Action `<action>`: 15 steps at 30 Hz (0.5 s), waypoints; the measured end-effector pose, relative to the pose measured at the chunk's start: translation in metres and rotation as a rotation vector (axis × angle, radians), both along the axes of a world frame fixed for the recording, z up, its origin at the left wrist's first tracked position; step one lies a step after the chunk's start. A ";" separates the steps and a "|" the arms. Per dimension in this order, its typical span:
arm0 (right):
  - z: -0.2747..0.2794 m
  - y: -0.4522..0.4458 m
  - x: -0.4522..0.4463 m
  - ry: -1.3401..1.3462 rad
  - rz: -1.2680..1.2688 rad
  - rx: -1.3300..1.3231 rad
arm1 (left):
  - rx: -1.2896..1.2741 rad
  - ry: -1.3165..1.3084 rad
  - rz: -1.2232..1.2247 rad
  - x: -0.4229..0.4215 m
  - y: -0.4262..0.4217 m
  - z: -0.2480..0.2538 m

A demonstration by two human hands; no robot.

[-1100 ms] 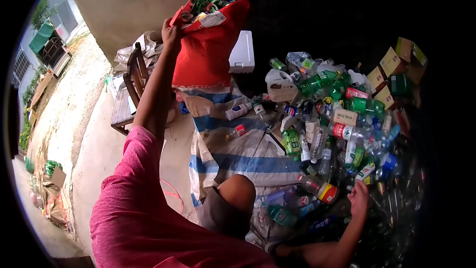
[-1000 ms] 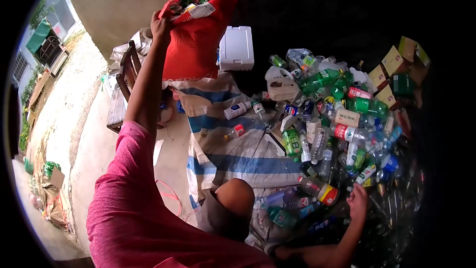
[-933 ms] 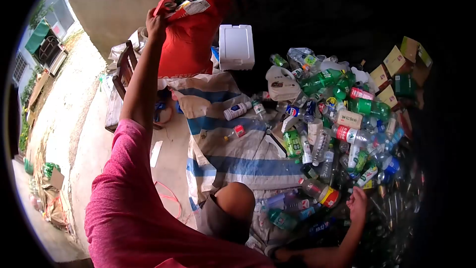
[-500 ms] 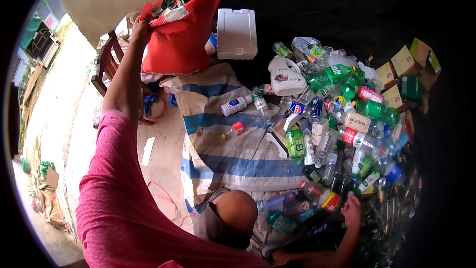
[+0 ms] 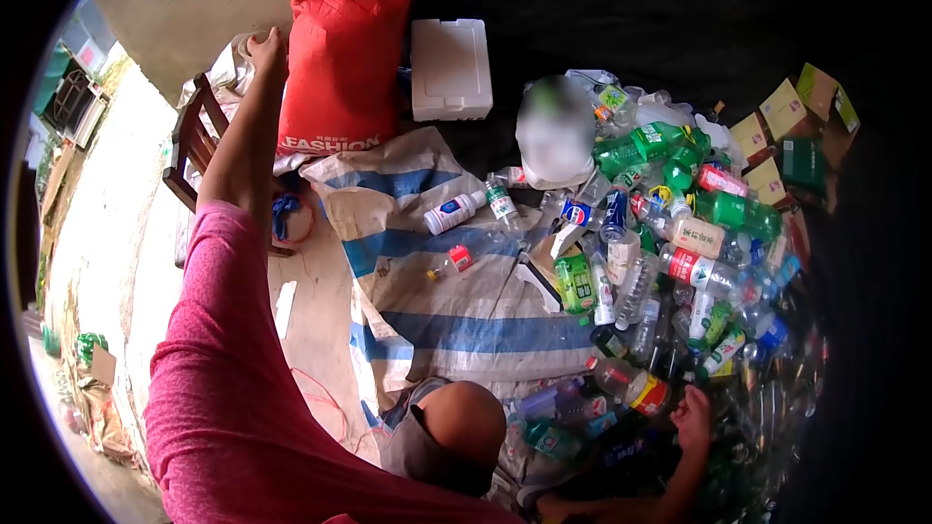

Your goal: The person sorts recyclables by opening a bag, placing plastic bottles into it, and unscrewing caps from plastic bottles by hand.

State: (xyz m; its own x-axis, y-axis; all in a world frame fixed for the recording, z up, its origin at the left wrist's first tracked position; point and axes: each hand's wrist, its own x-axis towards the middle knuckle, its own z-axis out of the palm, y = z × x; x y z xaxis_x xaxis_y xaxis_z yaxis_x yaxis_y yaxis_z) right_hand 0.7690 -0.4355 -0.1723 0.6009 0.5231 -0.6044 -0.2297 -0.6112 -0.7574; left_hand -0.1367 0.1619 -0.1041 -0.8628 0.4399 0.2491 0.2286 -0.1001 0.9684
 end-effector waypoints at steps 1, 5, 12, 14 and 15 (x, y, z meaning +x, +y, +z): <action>0.002 0.000 -0.003 -0.039 -0.013 -0.011 | -0.122 0.107 -0.041 0.008 -0.002 -0.004; 0.012 0.003 -0.009 -0.055 0.000 0.001 | -0.431 0.279 -0.143 0.014 0.011 -0.069; 0.058 -0.024 -0.028 -0.037 0.163 0.207 | -0.387 -0.084 -0.520 0.190 -0.130 -0.113; 0.071 -0.049 -0.034 -0.033 0.152 0.260 | -0.368 0.165 -0.569 0.231 -0.168 -0.166; 0.078 -0.062 -0.034 -0.040 0.132 0.266 | -0.375 0.174 -0.583 0.254 -0.189 -0.191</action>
State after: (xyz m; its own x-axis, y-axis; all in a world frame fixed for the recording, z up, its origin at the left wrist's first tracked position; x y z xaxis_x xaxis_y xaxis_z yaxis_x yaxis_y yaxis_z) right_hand 0.7355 -0.4975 -0.0945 0.5375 0.7353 -0.4129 -0.1282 -0.4126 -0.9018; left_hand 0.1170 -0.0275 -0.2951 -0.4221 0.9006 0.1036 0.3938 0.0792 0.9158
